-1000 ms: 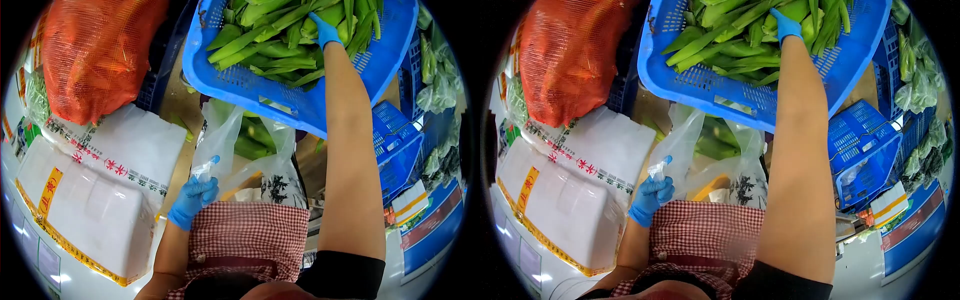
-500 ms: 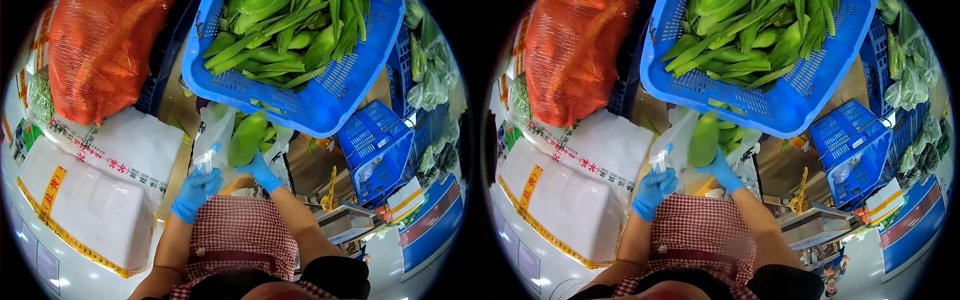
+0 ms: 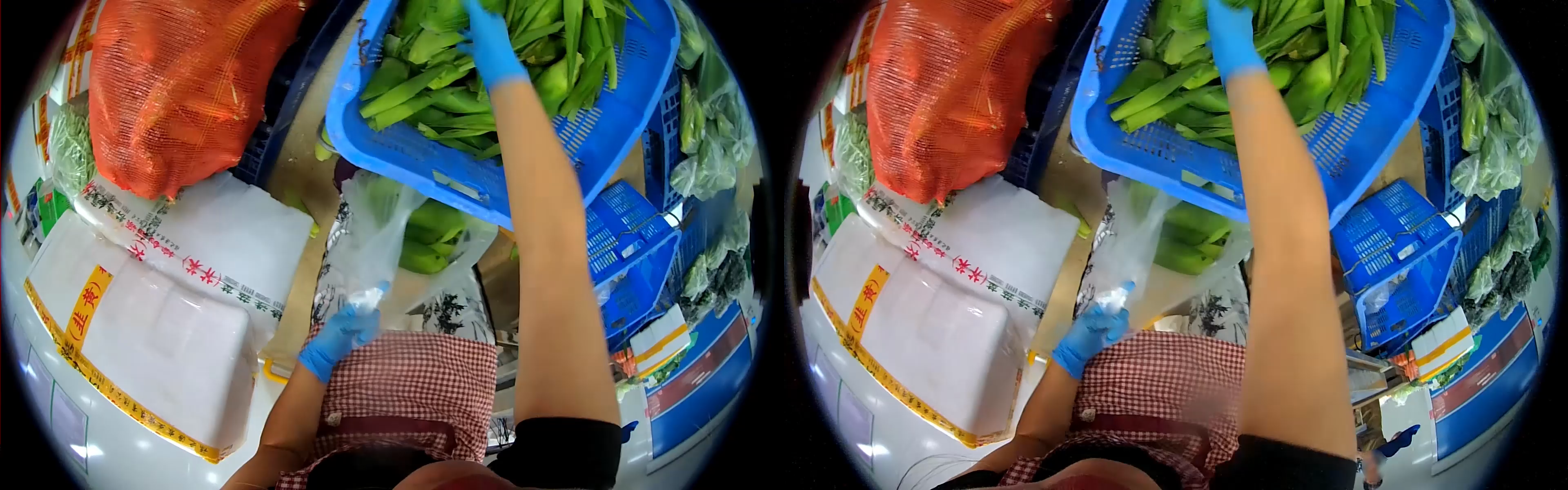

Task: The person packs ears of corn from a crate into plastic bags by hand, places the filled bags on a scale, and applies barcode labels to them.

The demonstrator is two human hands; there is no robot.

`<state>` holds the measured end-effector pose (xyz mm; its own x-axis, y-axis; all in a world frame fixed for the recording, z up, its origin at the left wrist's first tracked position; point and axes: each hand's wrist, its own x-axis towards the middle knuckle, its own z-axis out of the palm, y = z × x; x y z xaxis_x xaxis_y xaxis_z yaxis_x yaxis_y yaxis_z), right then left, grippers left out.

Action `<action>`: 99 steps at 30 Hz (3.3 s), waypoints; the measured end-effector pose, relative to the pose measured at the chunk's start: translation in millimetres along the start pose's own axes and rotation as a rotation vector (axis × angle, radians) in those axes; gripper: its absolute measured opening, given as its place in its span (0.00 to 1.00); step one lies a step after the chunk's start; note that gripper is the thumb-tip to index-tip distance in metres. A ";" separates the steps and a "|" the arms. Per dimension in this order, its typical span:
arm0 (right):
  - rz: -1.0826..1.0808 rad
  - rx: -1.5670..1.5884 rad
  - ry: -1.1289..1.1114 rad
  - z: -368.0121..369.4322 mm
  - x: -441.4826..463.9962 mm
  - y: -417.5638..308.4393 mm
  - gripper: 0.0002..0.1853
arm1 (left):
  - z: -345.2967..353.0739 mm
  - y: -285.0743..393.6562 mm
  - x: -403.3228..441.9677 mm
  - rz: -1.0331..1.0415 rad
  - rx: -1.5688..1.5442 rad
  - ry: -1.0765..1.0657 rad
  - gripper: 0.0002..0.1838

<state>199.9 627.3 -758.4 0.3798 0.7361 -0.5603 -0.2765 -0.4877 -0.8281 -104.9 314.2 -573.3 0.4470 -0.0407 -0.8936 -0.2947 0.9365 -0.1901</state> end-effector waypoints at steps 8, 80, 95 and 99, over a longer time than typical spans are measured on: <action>0.418 0.557 -0.290 -32.0 -53.6 -4.6 0.34 | -1.7 1.2 -8.9 0.074 -0.306 -0.139 0.36; 0.483 -0.349 -0.458 -104.3 -328.6 81.5 0.33 | -19.7 14.5 14.5 0.078 -0.527 -0.400 0.37; -0.033 -0.369 -0.060 5.3 23.1 26.5 0.30 | -22.1 14.0 13.9 -0.005 -0.425 -0.255 0.33; 0.053 0.150 -0.221 46.6 155.8 81.4 0.27 | -42.8 5.7 14.3 -0.017 -0.434 -0.374 0.36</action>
<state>195.5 724.2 -912.3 0.1642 0.8038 -0.5718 -0.4249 -0.4655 -0.7764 -136.3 304.0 -604.6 0.6994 0.1456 -0.6997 -0.5698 0.7046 -0.4229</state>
